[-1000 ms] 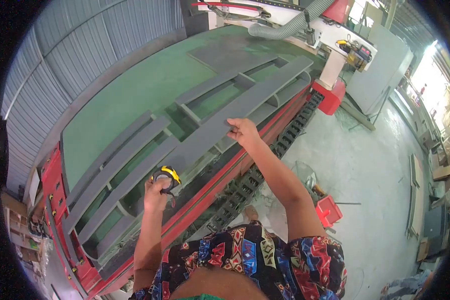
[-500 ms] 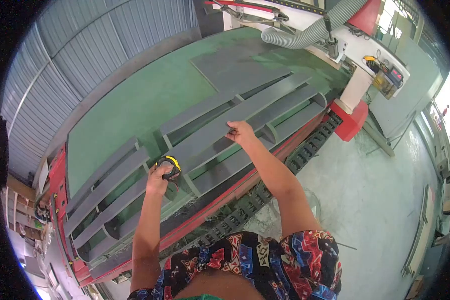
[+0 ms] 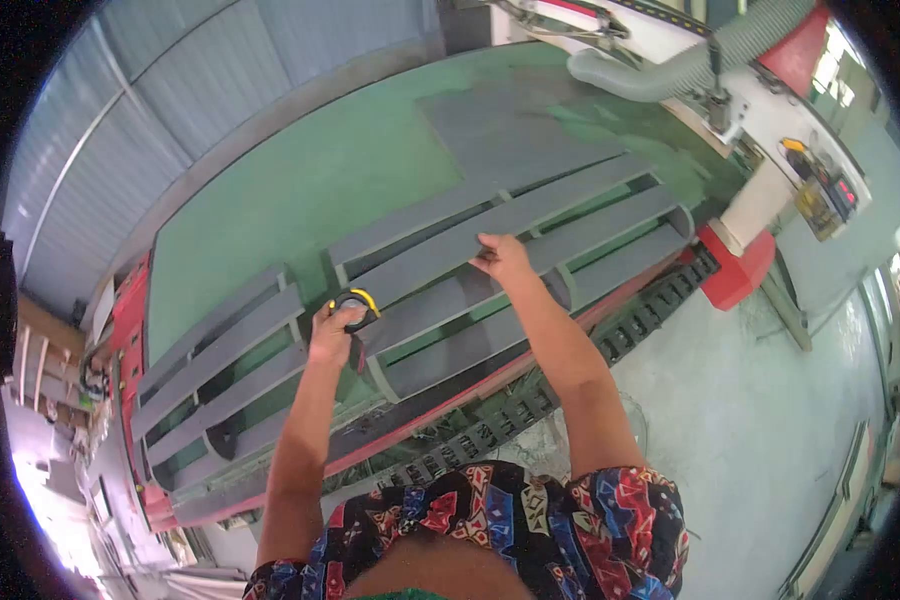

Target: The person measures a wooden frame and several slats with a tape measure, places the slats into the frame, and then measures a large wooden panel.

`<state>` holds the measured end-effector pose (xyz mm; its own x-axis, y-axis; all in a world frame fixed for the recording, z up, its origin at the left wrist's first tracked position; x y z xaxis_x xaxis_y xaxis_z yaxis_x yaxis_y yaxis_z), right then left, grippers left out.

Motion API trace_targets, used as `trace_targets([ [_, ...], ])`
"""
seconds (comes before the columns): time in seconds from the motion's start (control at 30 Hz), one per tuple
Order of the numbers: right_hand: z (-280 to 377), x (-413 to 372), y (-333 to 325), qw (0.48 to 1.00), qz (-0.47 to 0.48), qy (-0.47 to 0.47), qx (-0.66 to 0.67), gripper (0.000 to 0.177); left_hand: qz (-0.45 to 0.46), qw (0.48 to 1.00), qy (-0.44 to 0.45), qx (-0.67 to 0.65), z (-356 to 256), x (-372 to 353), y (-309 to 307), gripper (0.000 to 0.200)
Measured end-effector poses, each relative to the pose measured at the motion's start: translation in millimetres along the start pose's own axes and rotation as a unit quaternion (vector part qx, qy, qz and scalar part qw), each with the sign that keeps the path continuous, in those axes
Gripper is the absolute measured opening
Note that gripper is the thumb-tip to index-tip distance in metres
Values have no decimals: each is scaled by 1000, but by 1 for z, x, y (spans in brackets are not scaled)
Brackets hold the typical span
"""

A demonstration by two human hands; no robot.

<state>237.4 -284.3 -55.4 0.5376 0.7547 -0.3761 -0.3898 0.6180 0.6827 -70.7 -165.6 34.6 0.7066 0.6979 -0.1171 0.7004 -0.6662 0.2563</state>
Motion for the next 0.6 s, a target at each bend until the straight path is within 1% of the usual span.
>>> trace_targets([
  [0.03,-5,3,2,1000,11,14,-4,24,-18,999,33,22,-1,-4,-3,42],
  [0.1,-6,9,7,999,37,6,2,26,3,998,68,-8,9,-6,2,61],
  [0.13,-10,12,12,999,49,18,-3,26,-14,997,73,-7,15,-8,-2,61],
  [0.2,-11,12,10,1000,26,7,-2,26,-26,996,67,56,24,-12,-4,79],
  [0.23,-13,14,9,999,30,13,-7,26,-35,996,68,54,26,-13,-7,79],
  [0.3,-16,20,9,999,33,16,-5,24,-8,997,36,66,29,-11,-5,90],
  [0.33,-17,24,11,999,36,20,-6,24,-13,997,37,66,32,-8,-10,90],
  [0.4,-20,29,8,1000,2,29,3,30,-10,984,47,173,34,1,-16,90],
  [0.43,-22,32,9,1000,3,30,3,30,11,984,41,175,37,6,-17,87],
  [0.47,-24,37,8,999,2,33,2,30,10,984,42,175,47,12,-25,87],
  [0.53,-25,41,9,999,1,35,0,31,-18,939,104,327,60,28,-42,83],
  [0.57,-26,42,9,999,-11,44,5,31,-17,939,105,327,51,24,-36,83],
  [0.6,-28,42,9,998,-24,52,11,31,-63,929,82,355,33,13,-31,70],
])
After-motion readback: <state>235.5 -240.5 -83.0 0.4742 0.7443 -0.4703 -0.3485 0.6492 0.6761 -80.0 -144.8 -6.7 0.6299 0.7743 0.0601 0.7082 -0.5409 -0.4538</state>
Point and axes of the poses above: each hand's wrist, its own x-axis towards the middle knuckle, its own y-axis out of the palm, z = x × y, the point moved 8 cm from there along x, towards the middle knuckle, and after that the axes turned 9 degrees about z, right-handed, at the moved point
